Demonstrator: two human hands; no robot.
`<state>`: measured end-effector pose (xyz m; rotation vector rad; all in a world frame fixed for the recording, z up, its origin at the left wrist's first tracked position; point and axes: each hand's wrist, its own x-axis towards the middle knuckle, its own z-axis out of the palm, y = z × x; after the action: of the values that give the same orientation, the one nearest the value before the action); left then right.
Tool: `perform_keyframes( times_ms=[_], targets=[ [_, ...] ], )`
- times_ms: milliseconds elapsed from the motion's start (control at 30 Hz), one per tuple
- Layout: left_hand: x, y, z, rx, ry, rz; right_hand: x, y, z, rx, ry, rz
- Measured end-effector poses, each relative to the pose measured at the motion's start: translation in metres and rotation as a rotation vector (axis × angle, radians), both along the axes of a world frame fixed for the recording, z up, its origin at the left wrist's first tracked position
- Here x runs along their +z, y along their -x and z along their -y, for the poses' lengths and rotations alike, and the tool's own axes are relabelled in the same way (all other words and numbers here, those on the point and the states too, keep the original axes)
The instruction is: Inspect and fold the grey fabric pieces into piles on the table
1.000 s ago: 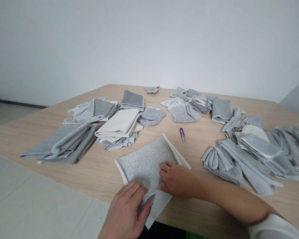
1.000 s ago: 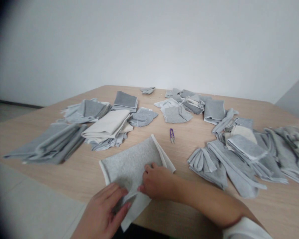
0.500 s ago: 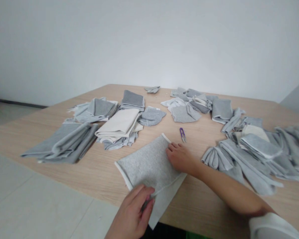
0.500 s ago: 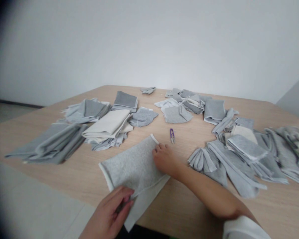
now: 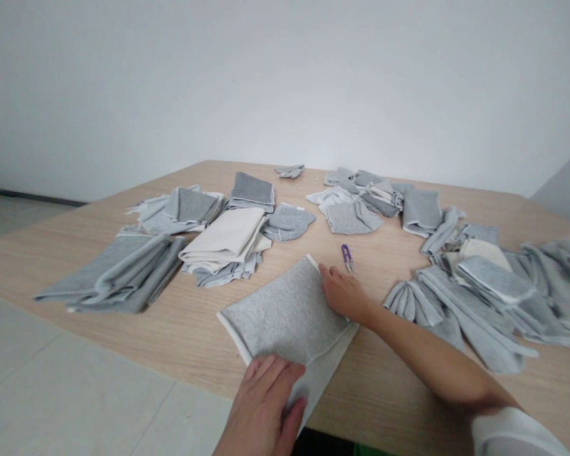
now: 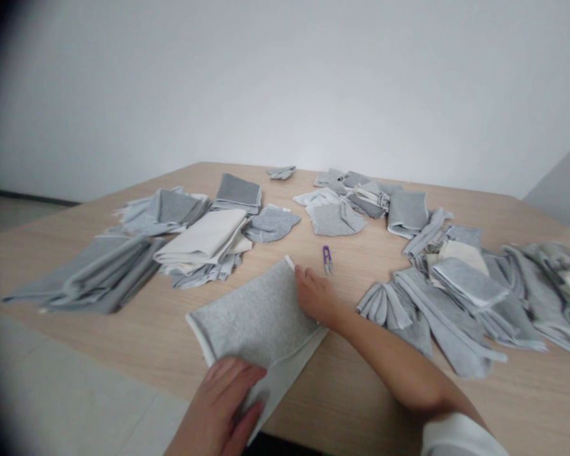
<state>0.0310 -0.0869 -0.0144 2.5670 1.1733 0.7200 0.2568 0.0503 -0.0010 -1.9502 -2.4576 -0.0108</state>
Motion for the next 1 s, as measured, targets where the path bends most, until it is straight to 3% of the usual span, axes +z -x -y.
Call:
perform_keyframes(
  times_ms=[267,500,633,833,1000],
  targets=[
    [-0.004,-0.002,-0.003,0.19,-0.206,-0.143,0.003,-0.005,-0.004,-0.073,0.066,-0.085],
    [-0.008,0.004,-0.021,0.402,-0.15,-0.229,0.005,-0.007,0.0,-0.082,-0.016,-0.099],
    [-0.008,0.004,-0.039,0.398,-0.169,-0.281,0.015,0.004,0.013,0.089,-0.087,-0.096],
    [0.0,-0.011,-0.061,0.423,-0.192,-0.292,0.011,0.027,0.035,0.605,-0.123,-0.174],
    [-0.007,-0.002,-0.052,0.436,-0.317,-0.17,-0.001,0.033,0.039,0.641,-0.083,-0.192]
  ],
)
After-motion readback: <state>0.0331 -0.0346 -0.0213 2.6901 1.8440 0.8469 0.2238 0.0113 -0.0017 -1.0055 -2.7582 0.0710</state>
